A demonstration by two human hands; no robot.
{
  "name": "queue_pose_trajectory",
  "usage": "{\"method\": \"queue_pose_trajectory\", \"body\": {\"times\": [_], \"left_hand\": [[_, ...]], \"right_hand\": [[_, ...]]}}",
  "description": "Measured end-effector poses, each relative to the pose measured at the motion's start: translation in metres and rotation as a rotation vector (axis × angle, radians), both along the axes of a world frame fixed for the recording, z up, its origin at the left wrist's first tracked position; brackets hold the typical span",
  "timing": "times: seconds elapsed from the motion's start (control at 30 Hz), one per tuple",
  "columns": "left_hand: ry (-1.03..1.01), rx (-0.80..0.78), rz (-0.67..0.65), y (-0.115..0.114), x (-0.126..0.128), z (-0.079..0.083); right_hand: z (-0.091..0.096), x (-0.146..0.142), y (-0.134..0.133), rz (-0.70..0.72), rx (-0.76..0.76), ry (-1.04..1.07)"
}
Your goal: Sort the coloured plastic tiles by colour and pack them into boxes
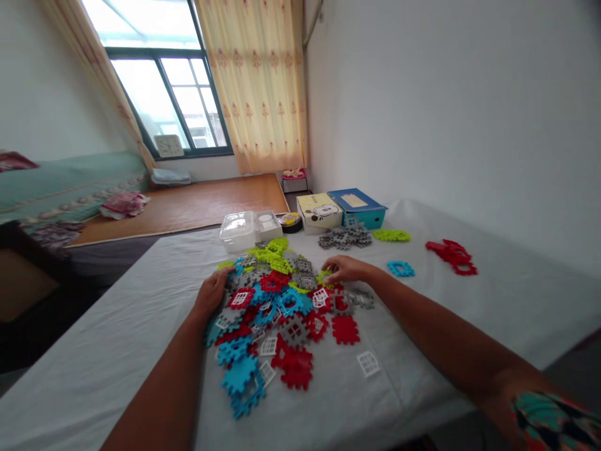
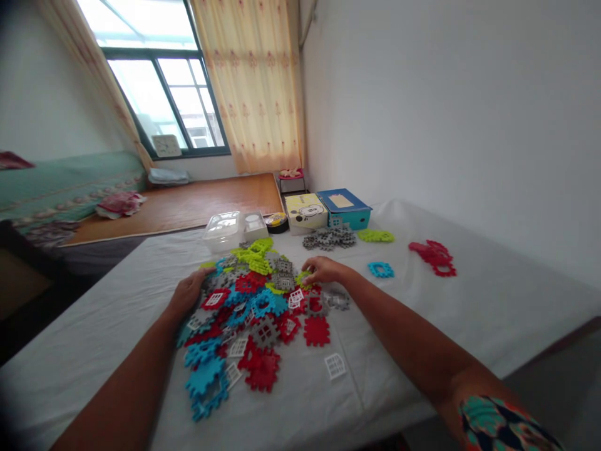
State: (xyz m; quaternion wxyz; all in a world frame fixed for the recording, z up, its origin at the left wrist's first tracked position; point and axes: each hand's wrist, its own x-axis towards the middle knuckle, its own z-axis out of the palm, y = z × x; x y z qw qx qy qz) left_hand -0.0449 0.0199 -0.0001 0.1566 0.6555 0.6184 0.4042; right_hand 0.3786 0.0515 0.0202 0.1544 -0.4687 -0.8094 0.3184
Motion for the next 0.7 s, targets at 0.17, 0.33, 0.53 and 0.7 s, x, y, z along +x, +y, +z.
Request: {"method": "queue_pose_trajectory", "body": {"times": [0.17,0.33,0.53,0.7], "left_hand": [[0.020,-0.013,0.001,-0.001,-0.001,0.002],[0.028,-0.042,0.013,-0.005,0.002,0.005],[0.058,-0.055,0.029,-0.005,0.001,0.007],[0.092,-0.073,0.043,-0.002,-0.004,0.005]], "right_hand": [[0.001,0.009,0.000,-0.092,-0.134,0.316],[-0.001,0.023,-0.005,-0.216,-0.124,0.479],[-0.004,0.029,-0.002,-0.184,-0.142,0.521],[0.003,0.089,0.022,-0.673,0.162,0.633]]}}
